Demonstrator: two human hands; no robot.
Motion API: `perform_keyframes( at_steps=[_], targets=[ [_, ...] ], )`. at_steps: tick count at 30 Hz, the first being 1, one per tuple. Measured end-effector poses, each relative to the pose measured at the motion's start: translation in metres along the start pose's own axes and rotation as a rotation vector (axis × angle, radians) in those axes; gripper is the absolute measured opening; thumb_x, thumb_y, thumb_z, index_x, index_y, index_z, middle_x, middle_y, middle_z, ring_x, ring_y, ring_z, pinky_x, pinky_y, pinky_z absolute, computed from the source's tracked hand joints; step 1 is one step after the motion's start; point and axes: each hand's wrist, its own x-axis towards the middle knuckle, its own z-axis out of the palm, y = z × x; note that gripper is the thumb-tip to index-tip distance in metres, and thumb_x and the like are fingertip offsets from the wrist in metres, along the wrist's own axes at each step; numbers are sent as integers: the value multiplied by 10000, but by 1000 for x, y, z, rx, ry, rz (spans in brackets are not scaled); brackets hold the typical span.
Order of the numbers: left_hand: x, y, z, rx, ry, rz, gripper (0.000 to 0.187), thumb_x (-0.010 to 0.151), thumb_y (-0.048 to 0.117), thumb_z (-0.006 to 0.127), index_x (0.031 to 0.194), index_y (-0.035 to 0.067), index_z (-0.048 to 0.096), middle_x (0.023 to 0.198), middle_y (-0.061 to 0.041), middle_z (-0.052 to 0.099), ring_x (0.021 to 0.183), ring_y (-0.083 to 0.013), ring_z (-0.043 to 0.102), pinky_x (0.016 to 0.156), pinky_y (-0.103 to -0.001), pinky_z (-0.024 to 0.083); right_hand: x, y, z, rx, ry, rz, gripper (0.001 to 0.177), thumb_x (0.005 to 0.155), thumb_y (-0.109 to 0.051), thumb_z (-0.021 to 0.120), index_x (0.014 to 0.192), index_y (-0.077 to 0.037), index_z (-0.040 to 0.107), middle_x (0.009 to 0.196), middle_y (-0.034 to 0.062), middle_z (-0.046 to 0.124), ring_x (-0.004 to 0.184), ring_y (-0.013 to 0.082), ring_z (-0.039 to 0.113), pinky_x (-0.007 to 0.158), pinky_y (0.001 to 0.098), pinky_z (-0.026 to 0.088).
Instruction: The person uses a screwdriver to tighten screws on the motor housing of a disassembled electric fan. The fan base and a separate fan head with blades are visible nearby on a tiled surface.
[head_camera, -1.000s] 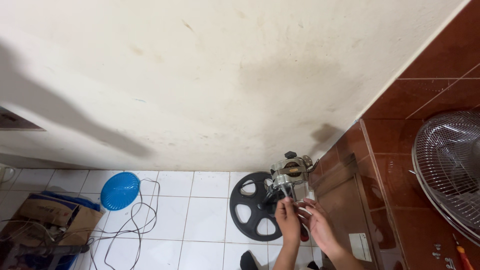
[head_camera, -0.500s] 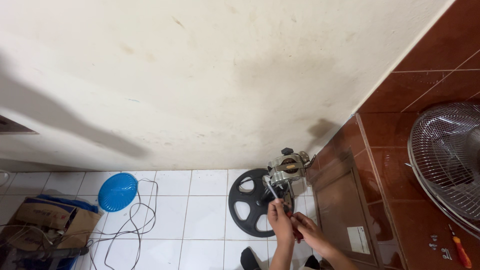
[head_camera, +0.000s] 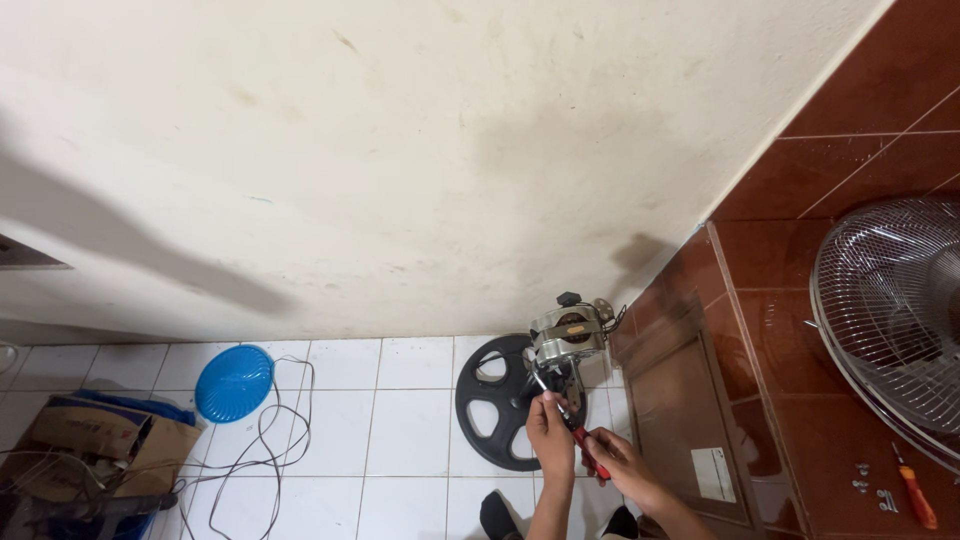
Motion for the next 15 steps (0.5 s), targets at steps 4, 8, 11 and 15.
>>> perform_keyframes(
  at_steps=[4,8,11,15],
  targets=[
    [-5,-13,-4,61,-15,-61,337,1052,289,517,848,44,625,703,-38,654,631,-94,561,573,-255,432,-7,-1,-1,71,-26,12,355,1001,-409,554,958,-67,636,707,18,590,627,115,544,560,274,452],
    [-10,-28,-4,-4,-39,-96,327,1042,283,536,839,39,617,739,-24,642,680,-97,626,608,-260,484,-16,-3,-2,134,-60,33,353,1012,-405,517,938,-71,604,689,32,578,605,123,556,546,274,441],
    [-10,-42,-5,-27,-67,-100,296,1042,267,559,878,35,643,766,-31,656,699,-102,615,628,-262,488,-19,-10,-2,133,-35,77,381,1011,-419,487,944,-63,605,703,38,610,593,128,569,522,278,429],
    [-6,-53,-9,8,-80,-149,321,1046,299,603,982,11,728,815,-54,667,717,-133,565,648,-280,462,-20,-17,-4,95,25,118,395,1012,-428,484,961,-63,626,700,47,624,584,130,569,508,277,430]
  ],
)
